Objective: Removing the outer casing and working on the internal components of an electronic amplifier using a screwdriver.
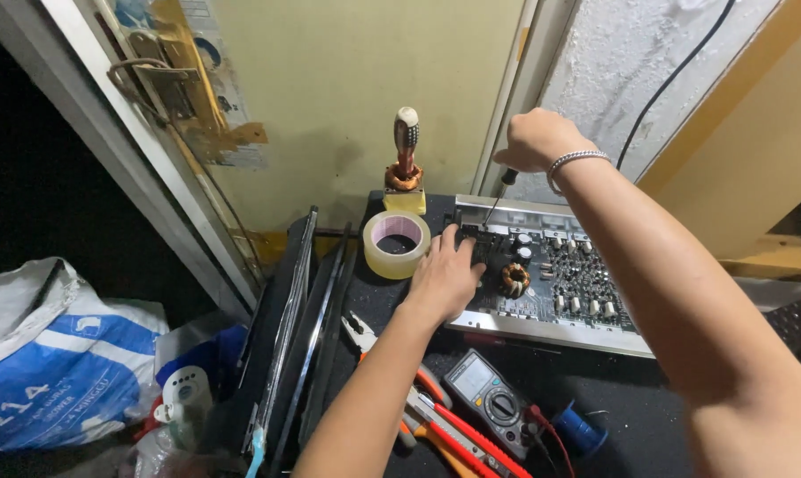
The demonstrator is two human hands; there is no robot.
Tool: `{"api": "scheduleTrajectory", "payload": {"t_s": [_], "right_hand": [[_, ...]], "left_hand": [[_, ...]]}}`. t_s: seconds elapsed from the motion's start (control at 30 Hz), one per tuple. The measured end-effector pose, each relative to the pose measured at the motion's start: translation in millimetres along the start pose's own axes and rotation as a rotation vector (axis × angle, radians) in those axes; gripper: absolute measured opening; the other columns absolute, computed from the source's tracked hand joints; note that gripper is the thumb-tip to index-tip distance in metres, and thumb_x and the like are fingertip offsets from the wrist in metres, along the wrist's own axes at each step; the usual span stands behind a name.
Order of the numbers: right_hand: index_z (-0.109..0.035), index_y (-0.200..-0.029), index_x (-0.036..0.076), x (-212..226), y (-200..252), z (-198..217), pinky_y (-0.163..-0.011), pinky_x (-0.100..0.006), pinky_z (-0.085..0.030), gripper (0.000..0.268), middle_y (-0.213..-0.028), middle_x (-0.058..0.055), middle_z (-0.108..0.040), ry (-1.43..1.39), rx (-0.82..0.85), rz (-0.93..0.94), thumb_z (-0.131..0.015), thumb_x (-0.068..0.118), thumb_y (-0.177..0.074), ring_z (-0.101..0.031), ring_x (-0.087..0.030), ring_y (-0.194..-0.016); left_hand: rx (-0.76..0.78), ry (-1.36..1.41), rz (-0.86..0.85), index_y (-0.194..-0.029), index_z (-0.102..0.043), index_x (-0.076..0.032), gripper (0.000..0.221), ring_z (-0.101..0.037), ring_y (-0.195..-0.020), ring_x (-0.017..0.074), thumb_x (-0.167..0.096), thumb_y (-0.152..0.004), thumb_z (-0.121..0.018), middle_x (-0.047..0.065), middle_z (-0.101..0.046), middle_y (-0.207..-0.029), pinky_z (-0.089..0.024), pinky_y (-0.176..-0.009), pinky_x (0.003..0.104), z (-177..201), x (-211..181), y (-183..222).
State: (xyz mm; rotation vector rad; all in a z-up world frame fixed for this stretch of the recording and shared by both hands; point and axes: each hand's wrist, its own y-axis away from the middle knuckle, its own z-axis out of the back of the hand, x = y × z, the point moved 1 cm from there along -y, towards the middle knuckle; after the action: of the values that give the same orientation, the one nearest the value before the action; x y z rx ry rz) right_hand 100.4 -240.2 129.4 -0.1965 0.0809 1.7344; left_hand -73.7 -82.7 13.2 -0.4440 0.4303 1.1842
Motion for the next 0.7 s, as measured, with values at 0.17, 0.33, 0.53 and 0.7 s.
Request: {"api": "scheduleTrajectory", "payload": {"t_s": [0.17,0.33,0.53,0.7], "right_hand": [[-0.082,-0.100,0.008,10,1,-1,-0.078,-0.054,-0.062,0.034,-0.097,-0.022,-0.076,-0.011,-0.035,0.064,-0.076,0.040,-0.090,-0.075,-0.043,-0.095],[-0.065,-0.080,-0.001,30,14,20,-0.061,-0.039,-0.063,0.027,-0.078,-0.012,-0.063,0.005,0.082,0.096,-0.062,0.020,-0.096,-0.065,-0.027,-0.071],[-0.065,-0.076,0.000,29,13,22,-0.058,-0.037,-0.059,0.032,-0.072,-0.011,-0.062,0.029,0.101,0.182,-0.063,0.021,-0.100,-0.062,-0.025,-0.068],[-0.077,-0.094,0.007,29,19,27,-0.076,-0.036,-0.062,0.023,-0.088,-0.008,-0.078,-0.008,0.140,0.318,-0.069,0.028,-0.100,-0.072,-0.023,-0.085]], "left_hand": [[-0.033,-0.023,-0.009,-0.145,-0.051,-0.004,0.053,-0.038,-0.142,0.0428,-0.034,-0.101,-0.051,0.022,-0.031,-0.156,-0.041,-0.111,0.061,-7,3,-5],[-0.016,-0.024,-0.002,-0.139,-0.050,-0.006,0.046,-0.030,-0.144,0.0454,-0.035,-0.104,-0.048,0.024,-0.027,-0.160,-0.038,-0.105,0.063,-13,6,-12],[-0.023,-0.016,0.014,-0.141,-0.050,-0.006,0.048,-0.029,-0.146,0.0431,-0.036,-0.103,-0.049,0.023,-0.028,-0.161,-0.039,-0.104,0.062,-14,8,-14],[-0.077,-0.038,-0.011,-0.138,-0.052,-0.006,0.049,-0.031,-0.146,0.0415,-0.038,-0.102,-0.052,0.022,-0.031,-0.160,-0.040,-0.104,0.060,-11,8,-8]]}}
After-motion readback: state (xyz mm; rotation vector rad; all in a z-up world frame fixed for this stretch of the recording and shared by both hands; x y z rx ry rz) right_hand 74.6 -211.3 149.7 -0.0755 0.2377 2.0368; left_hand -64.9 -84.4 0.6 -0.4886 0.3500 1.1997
